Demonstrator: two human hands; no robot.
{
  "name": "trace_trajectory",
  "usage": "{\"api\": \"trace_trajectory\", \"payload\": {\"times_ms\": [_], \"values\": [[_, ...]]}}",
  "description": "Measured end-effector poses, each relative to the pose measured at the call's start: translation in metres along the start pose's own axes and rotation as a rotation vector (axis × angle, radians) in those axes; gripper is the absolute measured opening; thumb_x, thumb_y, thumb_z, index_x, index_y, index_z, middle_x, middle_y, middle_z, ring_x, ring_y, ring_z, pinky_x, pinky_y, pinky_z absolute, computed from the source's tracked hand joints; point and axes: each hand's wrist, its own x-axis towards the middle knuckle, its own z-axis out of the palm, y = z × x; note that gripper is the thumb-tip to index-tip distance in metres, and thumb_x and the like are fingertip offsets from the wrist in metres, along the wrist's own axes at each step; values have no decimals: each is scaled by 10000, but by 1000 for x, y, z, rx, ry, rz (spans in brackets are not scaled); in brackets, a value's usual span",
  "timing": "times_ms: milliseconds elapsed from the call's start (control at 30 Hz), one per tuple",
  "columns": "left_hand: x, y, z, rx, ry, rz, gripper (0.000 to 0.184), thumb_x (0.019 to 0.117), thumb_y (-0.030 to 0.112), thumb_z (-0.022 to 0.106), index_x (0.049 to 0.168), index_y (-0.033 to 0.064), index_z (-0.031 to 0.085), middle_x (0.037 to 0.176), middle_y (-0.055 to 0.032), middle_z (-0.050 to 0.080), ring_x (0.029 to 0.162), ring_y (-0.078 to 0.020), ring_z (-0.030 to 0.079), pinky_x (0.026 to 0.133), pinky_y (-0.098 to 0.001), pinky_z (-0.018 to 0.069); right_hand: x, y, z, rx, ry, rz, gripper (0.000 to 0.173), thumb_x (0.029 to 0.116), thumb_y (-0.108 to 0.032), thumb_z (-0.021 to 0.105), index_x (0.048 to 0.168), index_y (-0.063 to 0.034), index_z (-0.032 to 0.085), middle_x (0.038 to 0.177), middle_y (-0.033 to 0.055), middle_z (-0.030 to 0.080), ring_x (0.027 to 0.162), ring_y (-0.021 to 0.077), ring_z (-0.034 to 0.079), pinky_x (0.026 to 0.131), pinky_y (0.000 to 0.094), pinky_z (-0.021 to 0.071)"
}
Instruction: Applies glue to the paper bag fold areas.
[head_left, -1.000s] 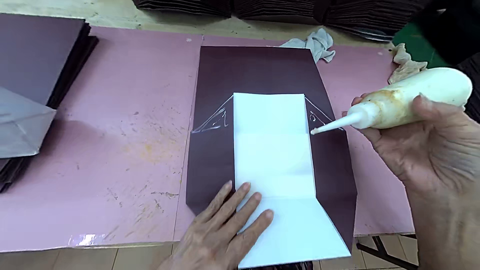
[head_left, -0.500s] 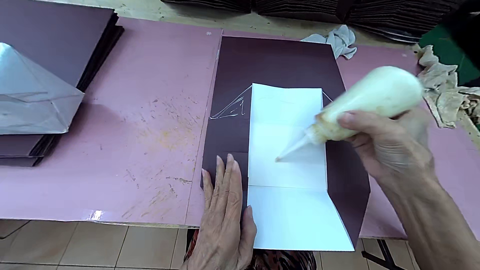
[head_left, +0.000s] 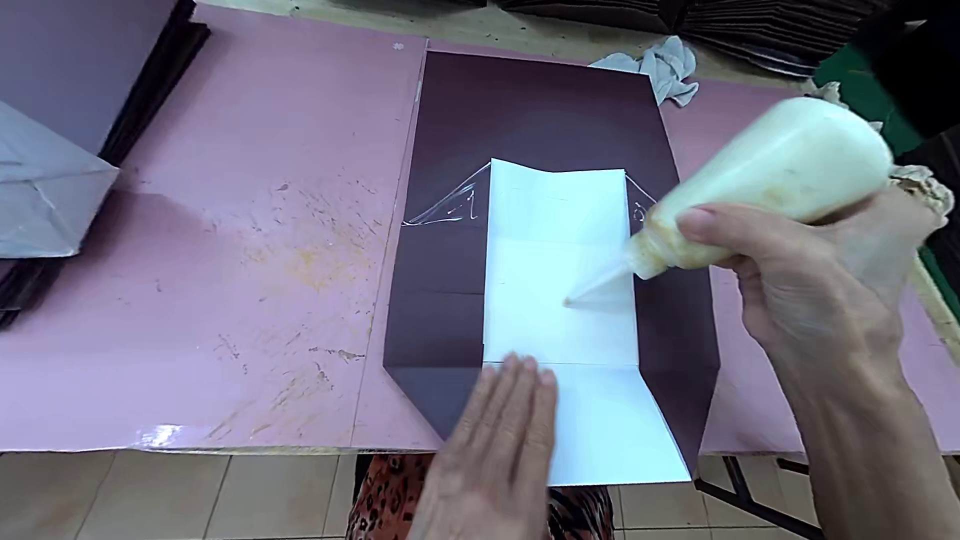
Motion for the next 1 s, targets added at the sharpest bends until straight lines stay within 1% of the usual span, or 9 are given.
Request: {"api": "trace_trajectory", "payload": {"times_ms": [100,233,367,433,533,633,700,833,1000], "values": [[13,34,6,-20,-139,46,394,1026,171,531,1286,-108,628,1282,-259,673,1233,-378,647,1079,-445,478,-16,-1,-20,-23,24,-56,536,700,-166,863,1146,-215,570,988,-94,719,821,73,735,660,256,646],[29,53,39,242,-117,128,609,1018,450,450,1205,-74,697,1277,-226,687,1197,-349,672,1001,-472,508,-28,4,-25,-52,105,-129,669,642,-274,923,1185,-160,549,1037,-37,719,930,152,741,779,348,657],[25,47,47,131,-56,116,356,1021,115,480,1302,4,668,1284,-212,684,1216,-348,656,1061,-450,466,-56,6,-35,-113,117,-193,874,601,-324,975,1271,-16,506,1115,122,715,1030,301,725,861,483,644],[22,45,49,57,-27,112,370,1013,47,467,1332,21,652,1274,-219,688,1229,-365,646,1085,-454,447,-76,3,-39,-200,48,-305,821,678,-321,949,1294,-29,491,1147,115,710,1053,289,720,888,469,636],[21,45,47,-19,8,114,350,1004,61,485,1294,41,678,1209,-214,718,1210,-374,658,1084,-474,448,-101,-3,-54,-278,-142,-411,663,764,-229,895,1319,-124,547,1239,81,699,1133,269,698,963,451,610],[21,44,44,-139,11,106,274,1003,116,499,1104,95,753,1219,-190,719,1231,-355,646,1102,-496,412,-116,-6,-54,-231,-258,-365,607,799,-168,878,1332,-218,592,1322,20,680,1224,215,661,1020,384,587],[19,41,47,-199,45,105,267,1005,142,499,1045,113,762,1212,-162,728,1241,-333,640,1113,-484,393,-120,-9,-51,-227,-266,-337,565,819,-171,862,1312,-225,593,1332,6,675,1243,199,651,1033,369,583],[16,33,50,-265,45,137,302,1031,142,465,1129,140,750,1237,-138,721,1269,-333,617,1129,-500,364,-125,1,-53,-182,-222,-354,567,781,-128,887,1274,-203,616,1295,42,695,1195,250,681,988,413,612],[15,33,45,-356,18,126,265,1000,138,501,1031,90,759,1215,-108,738,1283,-357,606,1137,-515,343,-124,-14,-31,-211,-272,-442,613,868,-109,806,1397,-199,508,1440,-18,602,1329,154,584,1103,346,524]]}}
